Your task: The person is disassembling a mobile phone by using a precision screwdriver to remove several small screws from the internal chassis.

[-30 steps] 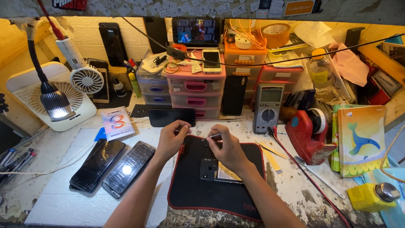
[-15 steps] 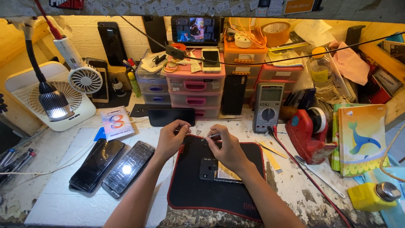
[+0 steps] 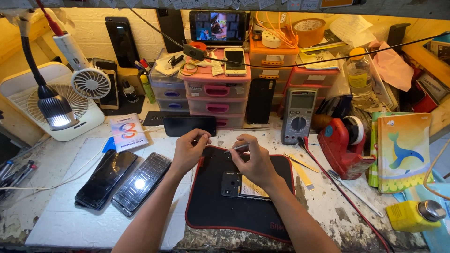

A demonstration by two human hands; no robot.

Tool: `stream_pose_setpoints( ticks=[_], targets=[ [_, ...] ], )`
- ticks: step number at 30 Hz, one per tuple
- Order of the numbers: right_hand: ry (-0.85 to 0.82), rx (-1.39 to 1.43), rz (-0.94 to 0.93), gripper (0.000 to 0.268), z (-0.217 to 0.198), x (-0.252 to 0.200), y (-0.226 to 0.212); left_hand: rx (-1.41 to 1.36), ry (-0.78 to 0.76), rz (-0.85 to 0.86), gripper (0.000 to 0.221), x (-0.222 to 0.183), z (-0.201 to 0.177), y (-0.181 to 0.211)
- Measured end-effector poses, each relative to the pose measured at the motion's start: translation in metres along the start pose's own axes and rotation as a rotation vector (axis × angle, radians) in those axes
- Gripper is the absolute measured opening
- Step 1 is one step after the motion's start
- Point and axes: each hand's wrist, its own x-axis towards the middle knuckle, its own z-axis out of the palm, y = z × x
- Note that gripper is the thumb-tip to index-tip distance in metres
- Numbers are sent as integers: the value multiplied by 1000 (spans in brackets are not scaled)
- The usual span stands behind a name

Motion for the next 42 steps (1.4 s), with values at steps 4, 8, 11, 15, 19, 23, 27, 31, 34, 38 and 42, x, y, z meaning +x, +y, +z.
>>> stream_pose_setpoints(
  ticks=[4, 8, 11, 15, 19, 23, 27, 31, 34, 38, 42],
  targets=[
    [19, 1, -33, 48, 1, 1, 0, 13, 3, 21, 16, 0, -1, 1],
    [63, 4, -70, 46, 1, 2, -3, 12, 6, 30, 16, 1, 0, -1],
    [87, -7, -84, 44, 0, 2, -1, 18, 19, 29, 15, 0, 0, -3],
    [99, 26, -71, 47, -6, 6, -3, 218, 33, 201, 13, 1, 0, -10],
    [83, 15, -77, 48, -13, 21, -6, 367, 20, 313, 10, -2, 2, 2],
    [82, 0, -107, 48, -20, 35, -12, 401, 7, 343, 10, -3, 2, 4],
    [59, -40, -221, 47, -31, 30, -8, 434, -63, 334, 14, -1, -2, -2],
    [38, -95, -226, 45, -38, 12, 10, 464, -130, 323, 18, -2, 1, -8],
    [46, -123, -283, 42, -41, 4, 14, 449, -122, 342, 15, -1, 1, -9],
    [56, -188, -280, 42, -42, -5, 25, 446, -121, 350, 15, -2, 2, -11],
    [17, -210, -286, 46, -43, -7, 29, 465, -112, 319, 16, 0, 1, -14]
  ],
)
